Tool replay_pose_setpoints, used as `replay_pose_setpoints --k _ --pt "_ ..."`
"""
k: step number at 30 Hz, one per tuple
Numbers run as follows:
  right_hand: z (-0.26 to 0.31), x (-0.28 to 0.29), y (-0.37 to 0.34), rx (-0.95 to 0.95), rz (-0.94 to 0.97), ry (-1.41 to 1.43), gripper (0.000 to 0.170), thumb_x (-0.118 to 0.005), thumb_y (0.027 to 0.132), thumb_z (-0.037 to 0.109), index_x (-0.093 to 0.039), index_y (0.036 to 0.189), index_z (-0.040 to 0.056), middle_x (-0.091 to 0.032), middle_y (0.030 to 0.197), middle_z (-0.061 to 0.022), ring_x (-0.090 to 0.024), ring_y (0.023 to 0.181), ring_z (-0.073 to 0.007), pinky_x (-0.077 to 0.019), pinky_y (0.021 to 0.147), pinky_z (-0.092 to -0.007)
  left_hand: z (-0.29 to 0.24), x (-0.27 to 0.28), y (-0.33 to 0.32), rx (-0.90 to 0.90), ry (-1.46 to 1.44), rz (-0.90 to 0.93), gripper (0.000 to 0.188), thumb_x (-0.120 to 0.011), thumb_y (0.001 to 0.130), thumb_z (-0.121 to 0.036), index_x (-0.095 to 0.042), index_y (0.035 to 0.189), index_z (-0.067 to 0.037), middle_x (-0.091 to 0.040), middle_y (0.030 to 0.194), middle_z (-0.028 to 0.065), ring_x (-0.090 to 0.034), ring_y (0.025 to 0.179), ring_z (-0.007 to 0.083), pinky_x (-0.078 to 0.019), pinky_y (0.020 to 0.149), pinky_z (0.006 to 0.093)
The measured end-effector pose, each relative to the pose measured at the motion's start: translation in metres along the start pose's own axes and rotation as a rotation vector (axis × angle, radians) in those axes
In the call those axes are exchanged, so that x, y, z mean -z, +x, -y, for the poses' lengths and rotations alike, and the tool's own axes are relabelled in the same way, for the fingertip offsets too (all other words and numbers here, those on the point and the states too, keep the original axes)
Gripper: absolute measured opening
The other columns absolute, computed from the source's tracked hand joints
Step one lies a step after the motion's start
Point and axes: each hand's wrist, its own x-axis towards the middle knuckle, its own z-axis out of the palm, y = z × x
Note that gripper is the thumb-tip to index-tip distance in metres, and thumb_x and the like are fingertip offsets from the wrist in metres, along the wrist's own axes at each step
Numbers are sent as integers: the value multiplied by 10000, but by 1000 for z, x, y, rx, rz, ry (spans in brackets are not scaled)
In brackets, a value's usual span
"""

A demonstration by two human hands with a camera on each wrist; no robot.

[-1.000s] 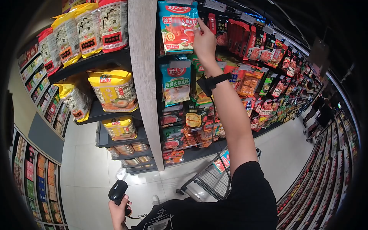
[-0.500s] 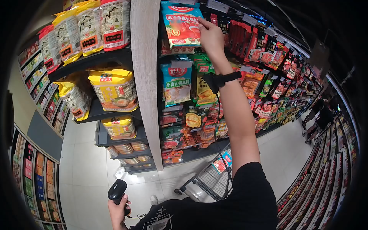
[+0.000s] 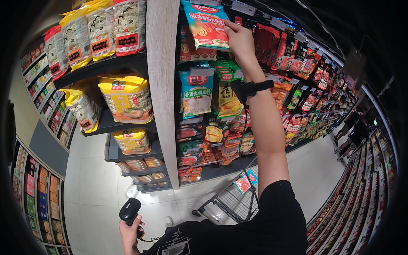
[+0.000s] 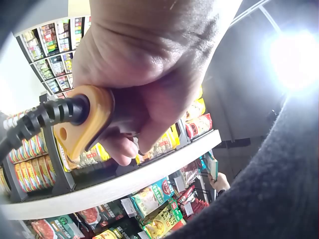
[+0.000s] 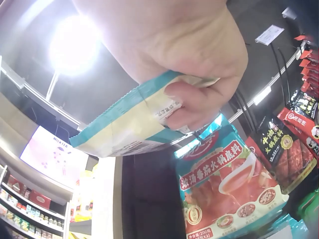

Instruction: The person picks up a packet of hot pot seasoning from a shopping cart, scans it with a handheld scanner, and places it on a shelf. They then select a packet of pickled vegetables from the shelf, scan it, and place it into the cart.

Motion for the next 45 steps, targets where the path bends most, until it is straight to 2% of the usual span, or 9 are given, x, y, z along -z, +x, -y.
replay_pose_setpoints --k 13,16,19,22,23,29,34,41,45 --pt "-19 -24 9 39 -74 -227 354 -667 1102 264 -764 1431 174 -775 809 -37 -557 486 -80 -442 433 -319 -2 -2 2 -4 4 4 224 -827 986 -87 -742 1139 53 -763 916 94 -742 692 175 -562 523 294" --pt "-70 -41 28 342 -209 -417 349 -642 1110 304 -762 1422 204 -822 964 -198 -789 783 -355 -594 710 -465 -3 -3 2 -3 2 -1 223 -830 984 -90 -743 1132 52 -764 910 95 -740 683 173 -559 519 293" --pt "-72 -53 12 275 -166 -434 398 -593 1124 291 -695 1503 223 -790 1028 -266 -762 993 -479 -590 847 -535 1 -1 4 1 6 0 228 -831 984 -97 -740 1130 53 -765 907 96 -739 680 171 -554 516 293" --pt "-72 -64 -12 198 -97 -633 462 -542 1134 247 -592 1592 221 -783 1072 -284 -746 1027 -494 -582 871 -557 -1 1 2 19 4 5 229 -831 987 -102 -739 1126 54 -763 899 94 -737 676 169 -550 517 294" --pt "-89 -66 -13 320 -112 -652 513 -525 1122 209 -526 1635 227 -756 1123 -282 -735 1000 -494 -577 865 -576 -2 1 1 25 1 6 228 -830 988 -104 -738 1125 55 -762 896 92 -736 675 169 -549 518 295" --pt "-103 -44 -52 442 -229 -662 484 -573 1052 82 -641 1525 155 -627 1162 -207 -683 1040 -411 -566 918 -490 2 2 6 23 2 -3 236 -827 994 -115 -739 1130 58 -754 845 91 -709 635 159 -534 517 291" --pt "-130 -5 -179 403 -220 -480 340 -600 1017 1 -741 1320 70 -696 1125 -178 -694 1018 -334 -554 869 -416 -6 -5 27 79 64 81 240 -826 999 -124 -743 1141 51 -753 836 92 -701 638 154 -535 549 284" --pt "-203 82 -486 -427 211 -603 207 -645 971 50 -814 1090 49 -783 1047 -196 -755 980 -420 -602 872 -503 -25 -48 80 76 220 407 206 -820 1007 -121 -754 1131 30 -748 920 68 -724 727 153 -545 584 278" --pt "-168 141 -651 -769 265 -818 196 -674 972 49 -825 1096 36 -804 1122 -180 -765 1015 -393 -618 904 -466 -34 -81 106 54 367 610 210 -817 1010 -138 -754 1133 20 -742 899 57 -711 714 143 -531 580 276"
